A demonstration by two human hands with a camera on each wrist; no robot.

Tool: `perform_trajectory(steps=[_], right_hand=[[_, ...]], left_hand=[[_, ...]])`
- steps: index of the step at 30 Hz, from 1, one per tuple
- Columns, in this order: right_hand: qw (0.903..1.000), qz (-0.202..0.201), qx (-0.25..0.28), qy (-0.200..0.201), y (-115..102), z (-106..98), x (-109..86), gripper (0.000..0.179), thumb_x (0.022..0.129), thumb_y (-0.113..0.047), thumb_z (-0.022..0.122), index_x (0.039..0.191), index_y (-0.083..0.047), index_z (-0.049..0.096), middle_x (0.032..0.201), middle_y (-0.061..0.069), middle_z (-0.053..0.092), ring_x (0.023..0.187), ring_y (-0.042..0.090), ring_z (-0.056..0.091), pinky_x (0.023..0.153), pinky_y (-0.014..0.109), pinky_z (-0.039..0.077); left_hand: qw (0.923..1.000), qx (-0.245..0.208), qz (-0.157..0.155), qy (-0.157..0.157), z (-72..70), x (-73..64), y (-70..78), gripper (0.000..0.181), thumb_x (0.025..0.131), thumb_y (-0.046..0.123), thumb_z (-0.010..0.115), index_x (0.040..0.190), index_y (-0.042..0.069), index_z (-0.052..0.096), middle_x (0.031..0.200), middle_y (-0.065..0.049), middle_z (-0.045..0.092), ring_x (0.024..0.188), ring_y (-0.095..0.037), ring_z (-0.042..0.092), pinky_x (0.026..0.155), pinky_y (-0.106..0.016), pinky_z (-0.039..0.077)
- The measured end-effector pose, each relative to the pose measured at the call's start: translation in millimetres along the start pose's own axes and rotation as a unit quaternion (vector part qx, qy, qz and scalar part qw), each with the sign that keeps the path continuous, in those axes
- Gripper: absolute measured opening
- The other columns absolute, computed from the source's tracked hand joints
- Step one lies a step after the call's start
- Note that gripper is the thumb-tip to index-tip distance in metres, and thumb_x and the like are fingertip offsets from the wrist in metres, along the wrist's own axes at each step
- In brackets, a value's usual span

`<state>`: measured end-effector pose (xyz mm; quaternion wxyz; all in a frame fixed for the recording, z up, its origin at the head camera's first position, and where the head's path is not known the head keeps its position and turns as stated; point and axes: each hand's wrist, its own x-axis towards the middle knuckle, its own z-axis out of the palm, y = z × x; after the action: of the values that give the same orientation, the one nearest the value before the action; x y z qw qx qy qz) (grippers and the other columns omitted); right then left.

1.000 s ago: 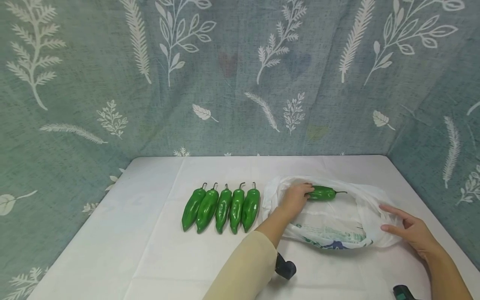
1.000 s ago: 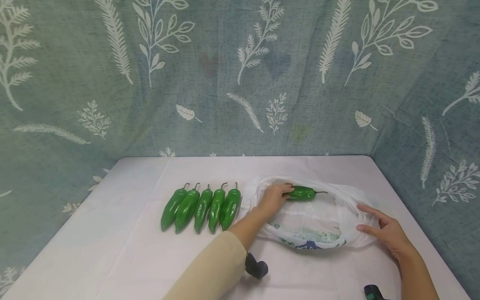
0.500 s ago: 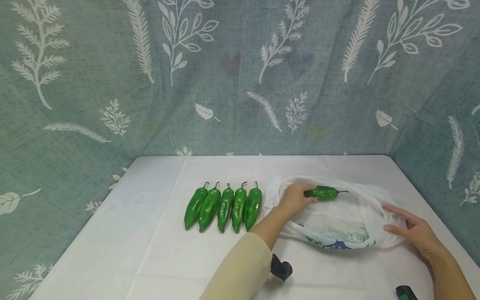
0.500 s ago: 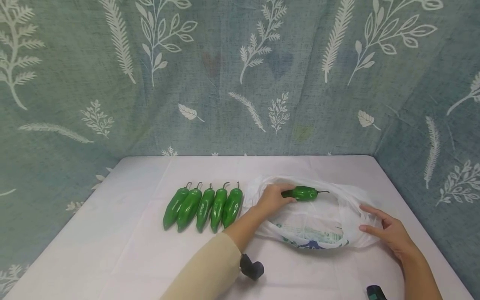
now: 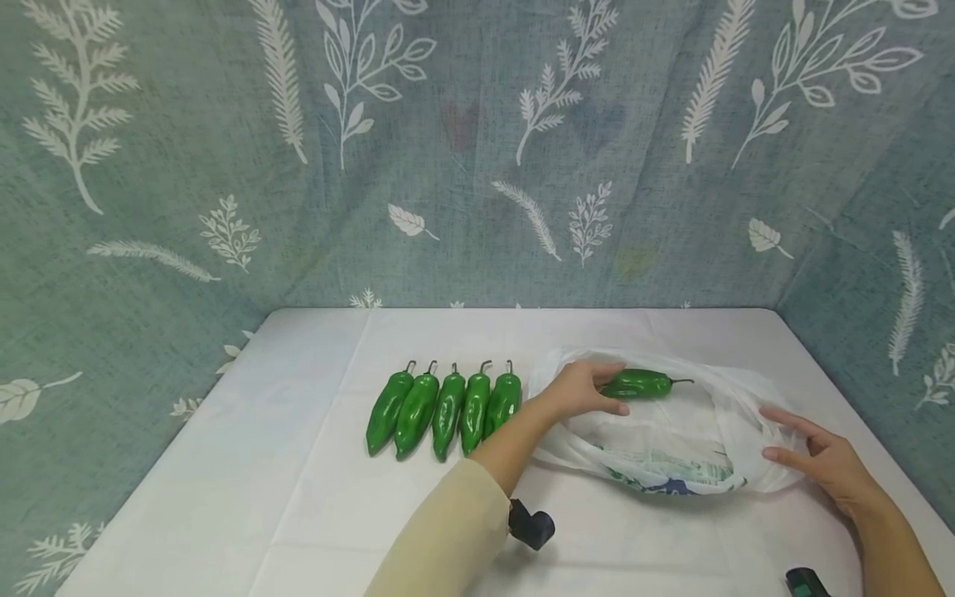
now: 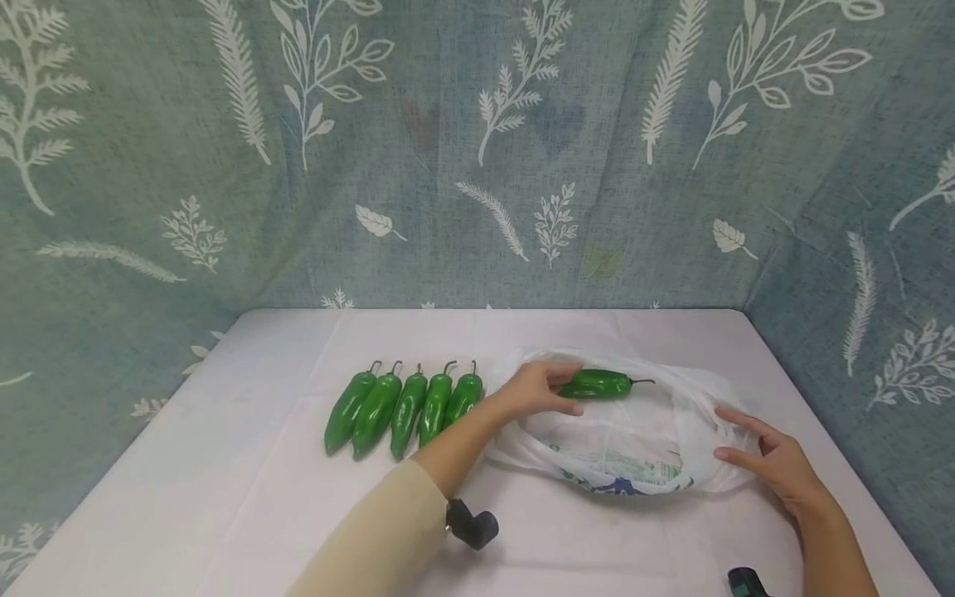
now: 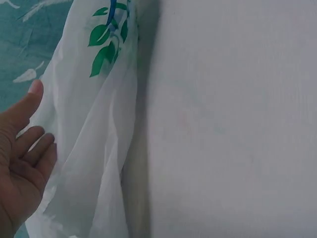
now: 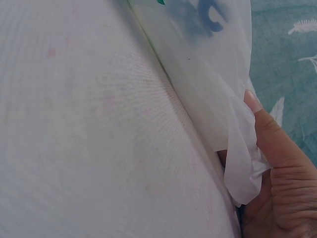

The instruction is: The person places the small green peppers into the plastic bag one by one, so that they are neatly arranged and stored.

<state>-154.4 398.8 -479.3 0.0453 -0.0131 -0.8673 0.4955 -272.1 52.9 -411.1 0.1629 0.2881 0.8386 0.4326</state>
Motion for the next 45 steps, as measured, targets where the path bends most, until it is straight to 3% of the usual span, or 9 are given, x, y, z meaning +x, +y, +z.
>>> perform_trajectory(steps=[2,5,7,9,11,13,29,38,45], right_hand=[[0.9999,-0.001,0.010,-0.003,0.3,0.6,-0.8,0.064,0.087,-0.019,0.069,0.144,-0.022,0.041,0.120,-0.044,0.031,0.142,-0.002,-0.001,0.115,0.018,0.001],[1.0000,0.000,0.004,-0.001,0.8,0.3,-0.3,0.063,0.087,-0.020,0.069,0.144,-0.023,0.042,0.119,-0.045,0.031,0.136,-0.013,0.003,0.110,0.007,0.003],[0.9999,0.001,0.014,-0.003,0.7,0.5,-1.0,0.063,0.087,-0.020,0.069,0.144,-0.023,0.041,0.119,-0.045,0.031,0.137,-0.011,0.001,0.117,0.023,-0.001],[0.9999,0.002,0.012,-0.001,0.8,0.4,-0.6,0.064,0.087,-0.021,0.069,0.144,-0.023,0.042,0.118,-0.045,0.031,0.130,-0.019,0.005,0.117,0.027,-0.001],[0.9998,0.001,0.019,-0.002,0.4,0.4,-0.6,0.064,0.087,-0.021,0.069,0.144,-0.022,0.041,0.119,-0.045,0.031,0.126,-0.023,0.006,0.116,0.047,-0.005],[0.9998,-0.001,0.017,0.000,0.3,0.3,0.2,0.064,0.087,-0.021,0.070,0.144,-0.021,0.041,0.119,-0.045,0.031,0.118,-0.027,0.010,0.113,0.054,-0.004],[0.9997,-0.007,0.024,0.001,-0.2,0.5,1.0,0.062,0.087,-0.019,0.069,0.143,-0.021,0.043,0.119,-0.045,0.033,0.116,-0.028,0.012,0.114,0.052,-0.006],[0.9996,-0.001,0.027,-0.005,1.1,1.1,1.0,0.064,0.087,-0.019,0.069,0.144,-0.021,0.041,0.120,-0.044,0.031,0.119,-0.027,0.009,0.112,0.056,-0.006],[0.9995,-0.007,0.030,-0.004,0.9,1.3,1.3,0.063,0.087,-0.018,0.069,0.144,-0.023,0.042,0.118,-0.044,0.033,0.114,-0.028,0.012,0.113,0.054,-0.007]], left_hand=[[0.9997,-0.007,0.007,-0.022,-4.1,-3.1,-0.7,0.076,0.076,0.024,0.081,0.142,0.016,0.045,0.144,0.001,0.045,0.128,-0.013,0.047,0.100,-0.021,0.041],[0.9987,-0.005,0.023,-0.046,-9.4,-6.9,-2.4,0.079,0.076,0.023,0.080,0.144,0.015,0.040,0.146,0.001,0.042,0.129,-0.012,0.046,0.102,-0.020,0.039],[0.9979,-0.006,0.030,-0.057,-12.9,-9.6,-2.8,0.080,0.077,0.023,0.079,0.145,0.015,0.039,0.147,0.001,0.041,0.129,-0.011,0.046,0.102,-0.020,0.039],[0.9974,-0.012,0.034,-0.062,-16.1,-11.7,-2.8,0.081,0.077,0.023,0.079,0.146,0.015,0.038,0.147,0.001,0.041,0.129,-0.011,0.046,0.102,-0.020,0.039],[0.9971,-0.022,0.033,-0.065,-19.9,-14.3,-2.3,0.081,0.077,0.022,0.080,0.146,0.016,0.037,0.146,0.000,0.043,0.129,-0.011,0.046,0.101,-0.020,0.040],[0.9968,-0.035,0.034,-0.063,-23.4,-16.8,-2.6,0.081,0.077,0.021,0.080,0.146,0.017,0.037,0.145,0.000,0.044,0.129,-0.011,0.046,0.101,-0.020,0.040],[0.9915,-0.116,0.050,-0.029,-52.7,-42.3,-14.5,0.080,0.079,0.009,0.076,0.147,0.015,0.034,0.150,-0.003,0.037,0.134,-0.016,0.041,0.103,-0.020,0.038],[0.9935,-0.109,0.034,-0.003,-63.7,-57.1,-26.4,0.078,0.079,0.016,0.078,0.145,0.022,0.038,0.148,0.003,0.041,0.133,-0.015,0.042,0.104,-0.022,0.038],[0.9962,-0.083,0.021,0.015,-68.7,-71.7,-32.4,0.080,0.078,0.021,0.079,0.146,0.016,0.038,0.148,0.003,0.041,0.134,-0.019,0.041,0.106,-0.028,0.039]])
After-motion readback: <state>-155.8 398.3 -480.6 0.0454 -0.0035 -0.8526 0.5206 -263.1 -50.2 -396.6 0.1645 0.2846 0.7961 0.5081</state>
